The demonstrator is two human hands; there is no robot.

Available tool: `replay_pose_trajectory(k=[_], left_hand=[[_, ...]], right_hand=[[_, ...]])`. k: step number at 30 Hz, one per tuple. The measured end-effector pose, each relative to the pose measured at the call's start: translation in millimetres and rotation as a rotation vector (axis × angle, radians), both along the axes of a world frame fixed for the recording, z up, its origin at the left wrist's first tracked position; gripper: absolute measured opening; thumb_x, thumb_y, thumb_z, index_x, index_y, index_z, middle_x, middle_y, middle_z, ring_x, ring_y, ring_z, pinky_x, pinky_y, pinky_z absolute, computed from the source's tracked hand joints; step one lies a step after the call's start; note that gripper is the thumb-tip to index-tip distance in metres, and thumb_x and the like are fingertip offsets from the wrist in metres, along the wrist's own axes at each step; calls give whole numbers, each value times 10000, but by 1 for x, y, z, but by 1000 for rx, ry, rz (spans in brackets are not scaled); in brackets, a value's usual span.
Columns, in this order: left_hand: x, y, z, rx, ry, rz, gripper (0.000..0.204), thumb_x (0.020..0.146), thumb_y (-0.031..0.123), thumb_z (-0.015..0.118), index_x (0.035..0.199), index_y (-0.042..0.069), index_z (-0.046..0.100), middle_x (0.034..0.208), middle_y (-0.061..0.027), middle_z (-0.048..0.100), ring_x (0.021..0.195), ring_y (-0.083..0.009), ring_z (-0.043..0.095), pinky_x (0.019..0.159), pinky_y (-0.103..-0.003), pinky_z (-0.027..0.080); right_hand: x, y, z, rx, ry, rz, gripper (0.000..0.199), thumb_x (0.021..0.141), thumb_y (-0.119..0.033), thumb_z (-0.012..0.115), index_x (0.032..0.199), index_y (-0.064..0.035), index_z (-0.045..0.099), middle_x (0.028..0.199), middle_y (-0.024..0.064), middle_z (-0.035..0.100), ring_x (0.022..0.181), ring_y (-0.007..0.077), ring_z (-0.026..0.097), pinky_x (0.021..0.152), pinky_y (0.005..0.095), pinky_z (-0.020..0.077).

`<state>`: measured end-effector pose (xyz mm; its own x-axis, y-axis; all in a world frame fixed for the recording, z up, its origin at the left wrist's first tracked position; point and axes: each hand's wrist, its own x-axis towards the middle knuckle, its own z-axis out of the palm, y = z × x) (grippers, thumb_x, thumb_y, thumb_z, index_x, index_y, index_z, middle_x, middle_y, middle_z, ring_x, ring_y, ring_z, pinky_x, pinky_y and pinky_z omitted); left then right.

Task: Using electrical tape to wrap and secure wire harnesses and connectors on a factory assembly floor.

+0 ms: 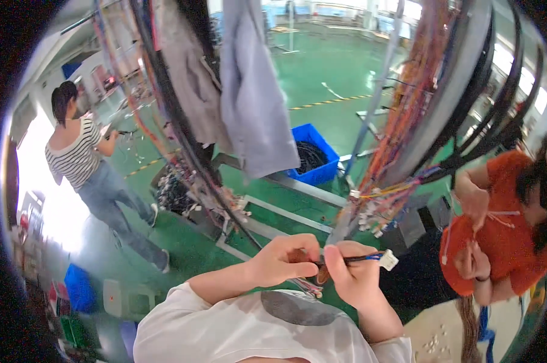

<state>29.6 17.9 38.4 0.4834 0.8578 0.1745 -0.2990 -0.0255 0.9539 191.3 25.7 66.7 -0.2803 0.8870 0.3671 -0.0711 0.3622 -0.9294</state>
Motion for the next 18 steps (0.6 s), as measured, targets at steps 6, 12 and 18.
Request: replay_pose_trajectory(k=[6,12,18], left_hand=[[11,2,-4,201,61,79,94,773,-67,533,830,-6,490,818,-28,461,712,-88,516,604,-220,448],[15,16,4,212,171,23,366,765,-24,567,1086,25,398,865,-64,512,779,-118,552,621,-242,457],[24,21,11,-183,146,-212,597,742,-10,572,1249,43,262,685,-36,521,678,-113,548,562,-239,430]], right_hand=[[13,-2,-4,195,-301,10,192,755,-48,595,603,11,494,524,53,464,441,98,407,391,259,294],[18,16,1,354,-337,7,185,752,-37,583,606,5,477,526,65,454,428,153,413,396,268,303],[25,10,10,383,-252,-6,154,730,-4,570,612,-5,471,545,88,465,461,209,463,417,290,344]])
